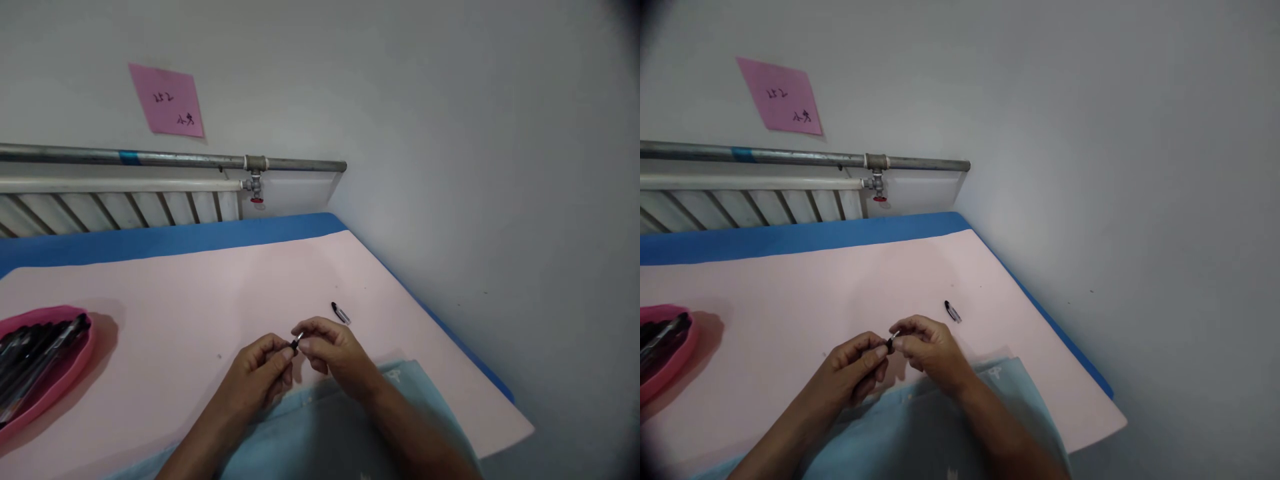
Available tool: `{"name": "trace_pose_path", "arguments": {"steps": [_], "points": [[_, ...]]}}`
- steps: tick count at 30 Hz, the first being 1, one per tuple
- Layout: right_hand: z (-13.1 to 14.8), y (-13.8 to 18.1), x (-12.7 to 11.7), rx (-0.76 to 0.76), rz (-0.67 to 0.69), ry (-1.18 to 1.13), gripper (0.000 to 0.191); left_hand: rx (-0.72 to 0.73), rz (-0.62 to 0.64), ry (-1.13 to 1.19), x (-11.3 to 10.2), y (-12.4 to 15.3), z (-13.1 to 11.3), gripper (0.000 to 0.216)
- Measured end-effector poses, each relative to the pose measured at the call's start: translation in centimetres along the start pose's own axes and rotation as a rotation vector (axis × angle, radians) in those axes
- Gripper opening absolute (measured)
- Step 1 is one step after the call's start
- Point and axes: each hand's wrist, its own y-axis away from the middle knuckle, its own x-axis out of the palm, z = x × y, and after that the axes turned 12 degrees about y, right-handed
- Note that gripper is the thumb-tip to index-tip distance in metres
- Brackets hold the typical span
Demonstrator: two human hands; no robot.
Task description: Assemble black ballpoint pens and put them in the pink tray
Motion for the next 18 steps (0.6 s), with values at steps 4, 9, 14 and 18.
{"name": "trace_pose_path", "arguments": {"steps": [4,9,14,18], "points": [[-0.03,0.04,0.02,0.011,-0.016,0.041,0.016,0.007,-0.005,-0.01,-0.01,0.02,-0.06,0.03],[0.13,0.12,0.13,0.01,0.004,0.025,0.019,0.012,-0.011,-0.013,-0.02,0.02,-0.09,0.029],[0.13,0.04,0.23,0.032,0.011,0.0,0.019,0.02,-0.02,-0.017,0.11,-0.01,-0.13,0.03],[0.03,0.0,0.26,0.044,0.008,-0.019,0.018,0.013,-0.021,-0.017,0.15,-0.04,-0.14,0.031]]}}
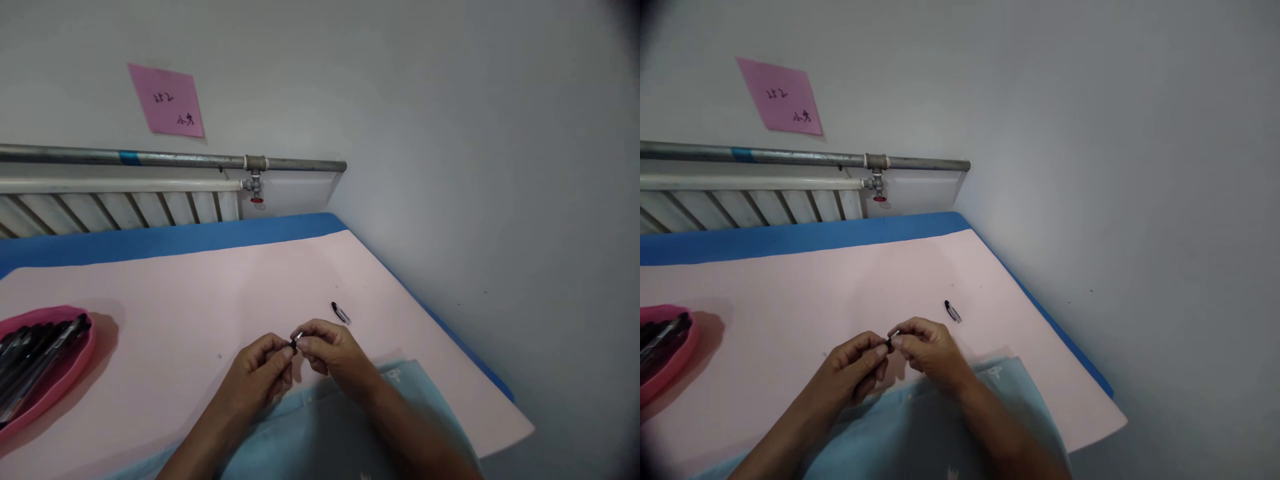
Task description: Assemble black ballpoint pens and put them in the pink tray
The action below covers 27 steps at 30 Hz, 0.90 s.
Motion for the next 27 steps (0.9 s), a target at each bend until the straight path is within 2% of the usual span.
{"name": "trace_pose_path", "arguments": {"steps": [27], "points": [[0.03,0.04,0.32,-0.001,-0.054,0.037,0.019,0.053,-0.028,-0.075,-0.19,-0.04,0.33,0.03]]}}
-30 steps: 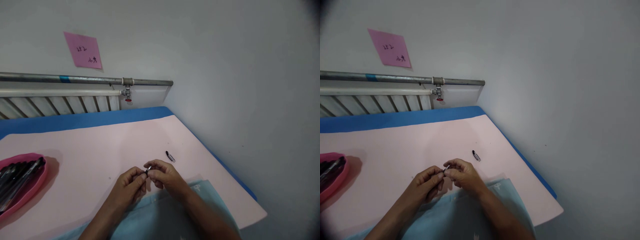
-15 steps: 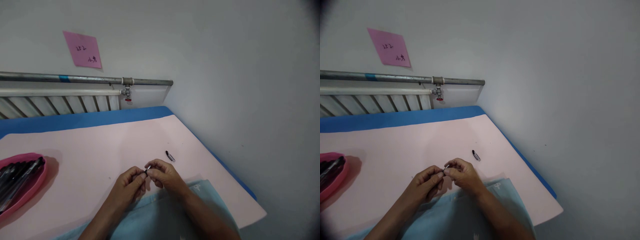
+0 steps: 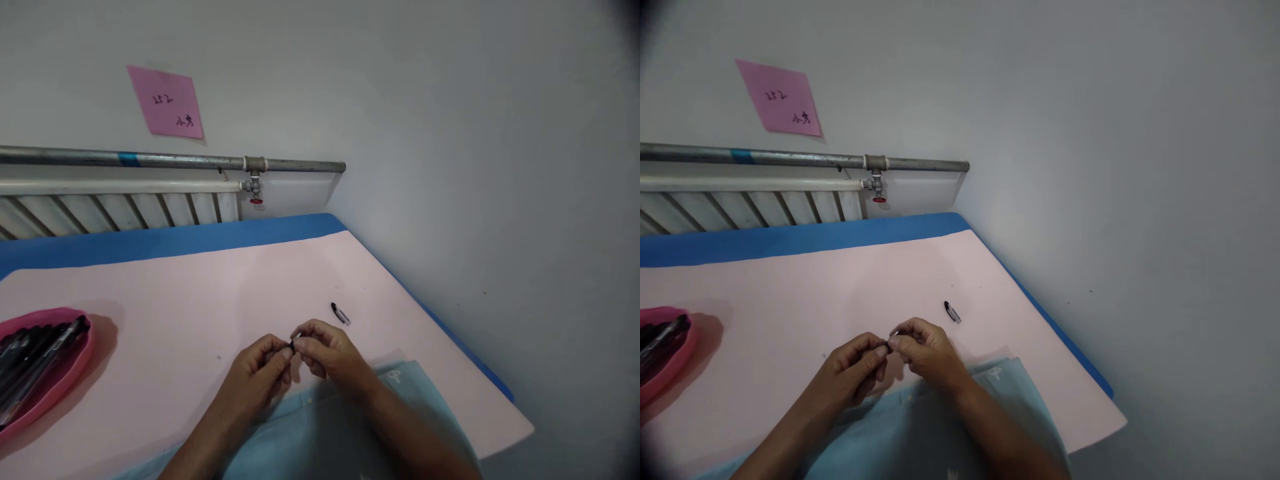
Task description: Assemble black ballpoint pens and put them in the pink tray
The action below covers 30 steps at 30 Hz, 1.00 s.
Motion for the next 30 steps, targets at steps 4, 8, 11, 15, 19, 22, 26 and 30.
{"name": "trace_pose_path", "arguments": {"steps": [4,8,11,15,19,22,26,30], "points": [[-0.2,-0.2,0.0,-0.014,-0.012,0.02,0.018,-0.01,0.005,-0.006,0.0,-0.1,0.1,0.031],[-0.3,-0.4,-0.2,0.006,0.025,0.002,0.022,-0.009,0.012,-0.003,-0.1,-0.2,0.3,0.03],[-0.3,-0.3,-0.1,0.008,0.013,-0.02,0.021,-0.007,0.007,-0.016,-0.2,-0.3,0.4,0.029],[-0.3,-0.2,0.0,0.013,-0.023,0.001,0.019,0.013,0.009,-0.067,-0.2,-0.2,0.6,0.03],[-0.3,-0.2,0.0,0.012,-0.033,-0.025,0.019,0.037,0.0,-0.108,-0.2,0.0,0.5,0.028],[-0.3,-0.1,0.1,-0.003,-0.056,-0.029,0.017,0.167,-0.061,-0.278,0.0,0.2,0.4,0.025],[-0.9,-0.3,0.6,-0.044,-0.101,-0.041,0.015,0.339,-0.162,-0.494,0.2,0.3,0.8,0.017],[-1.4,-0.8,1.0,-0.064,-0.116,0.011,0.015,0.442,-0.211,-0.605,0.4,0.2,1.3,0.015]]}}
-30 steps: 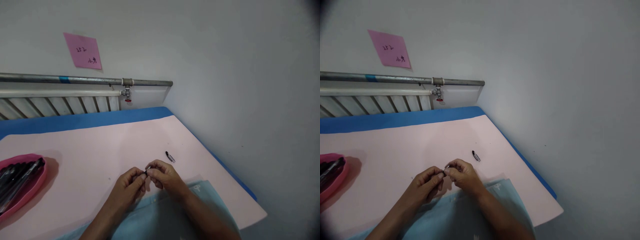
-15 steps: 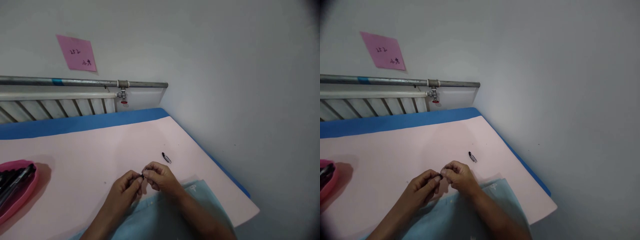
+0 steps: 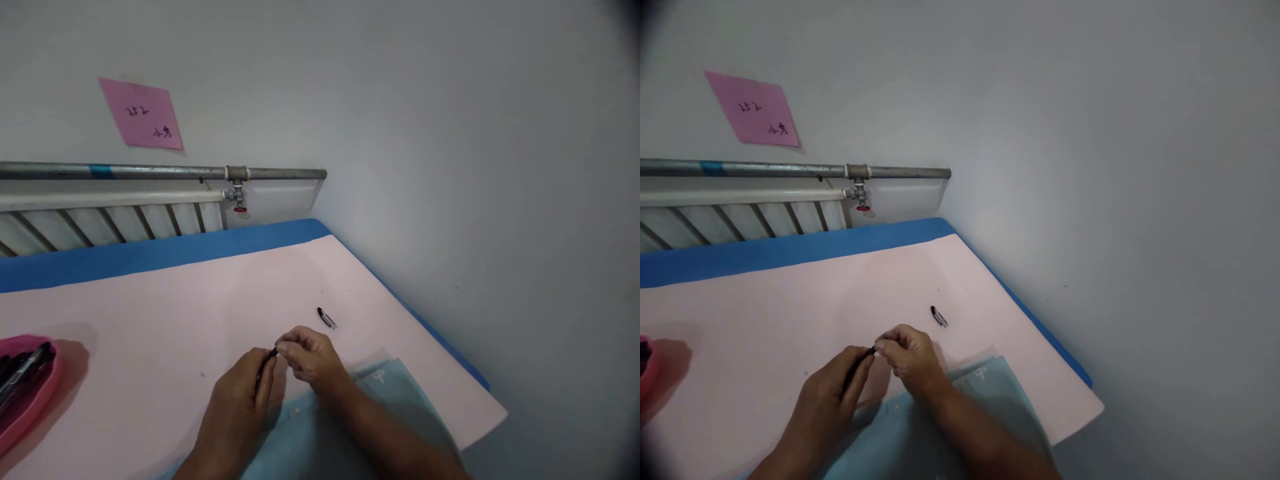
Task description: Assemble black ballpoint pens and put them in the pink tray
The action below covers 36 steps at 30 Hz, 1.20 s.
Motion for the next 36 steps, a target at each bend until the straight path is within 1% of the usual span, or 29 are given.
{"name": "trace_pose_path", "arguments": {"steps": [2,3,5,6,7,9,11,13,15,17,18,20,22,24,26,28,30,36], "points": [[0.0,-0.3,-0.6,-0.068,-0.035,0.12,0.016,-0.036,0.022,0.005,0.1,-0.1,0.0,0.017],[0.0,-0.4,-1.1,-0.13,-0.098,0.215,0.017,-0.064,0.03,0.019,0.0,-0.2,0.0,0.018],[0.0,-0.8,-2.6,-0.281,-0.3,0.48,0.019,-0.122,0.036,0.065,-0.1,-0.4,-0.1,0.023],[0.0,-1.0,-3.5,-0.334,-0.407,0.645,0.019,-0.147,0.031,0.09,-0.2,-0.4,-0.2,0.026],[-0.1,-1.3,-4.3,-0.353,-0.464,0.821,0.018,-0.167,0.021,0.115,-0.3,-0.5,-0.2,0.03],[-0.4,-1.6,-5.7,-0.269,-0.501,1.145,0.018,-0.199,0.016,0.165,-0.4,-0.6,0.0,0.038],[-0.7,-1.9,-6.4,-0.124,-0.45,1.379,0.019,-0.22,0.05,0.213,-0.5,-0.7,0.3,0.042],[-0.8,-2.0,-6.6,-0.018,-0.378,1.504,0.019,-0.235,0.102,0.256,-0.6,-0.7,0.7,0.044],[-0.7,-2.0,-6.5,0.009,-0.348,1.522,0.019,-0.237,0.119,0.287,-0.6,-0.8,1.1,0.044],[-0.5,-1.9,-6.3,-0.037,-0.366,1.392,0.019,-0.247,0.103,0.317,-0.6,-0.9,1.3,0.043],[-0.3,-1.9,-6.1,-0.069,-0.372,1.254,0.017,-0.259,0.093,0.335,-0.6,-1.0,1.4,0.043],[0.0,-1.9,-5.4,-0.095,-0.346,0.842,0.012,-0.285,0.079,0.38,-0.6,-1.1,1.6,0.043],[0.5,-1.8,-4.3,-0.058,-0.264,0.358,0.009,-0.296,0.088,0.428,-0.5,-1.3,1.8,0.043],[0.9,-1.6,-3.0,-0.006,-0.188,-0.037,0.018,-0.291,0.104,0.455,-0.3,-1.4,1.9,0.043],[1.2,-1.4,-1.9,0.009,-0.129,-0.277,0.029,-0.28,0.116,0.455,-0.1,-1.4,2.0,0.042],[1.3,-1.3,-1.1,-0.002,-0.096,-0.385,0.032,-0.268,0.129,0.437,0.0,-1.4,2.0,0.042],[1.4,-1.1,-0.7,-0.018,-0.085,-0.407,0.031,-0.263,0.144,0.422,0.1,-1.3,2.0,0.041],[1.6,-0.6,-0.5,-0.038,-0.083,-0.293,0.026,-0.268,0.149,0.403,0.0,-1.3,2.0,0.04]]}}
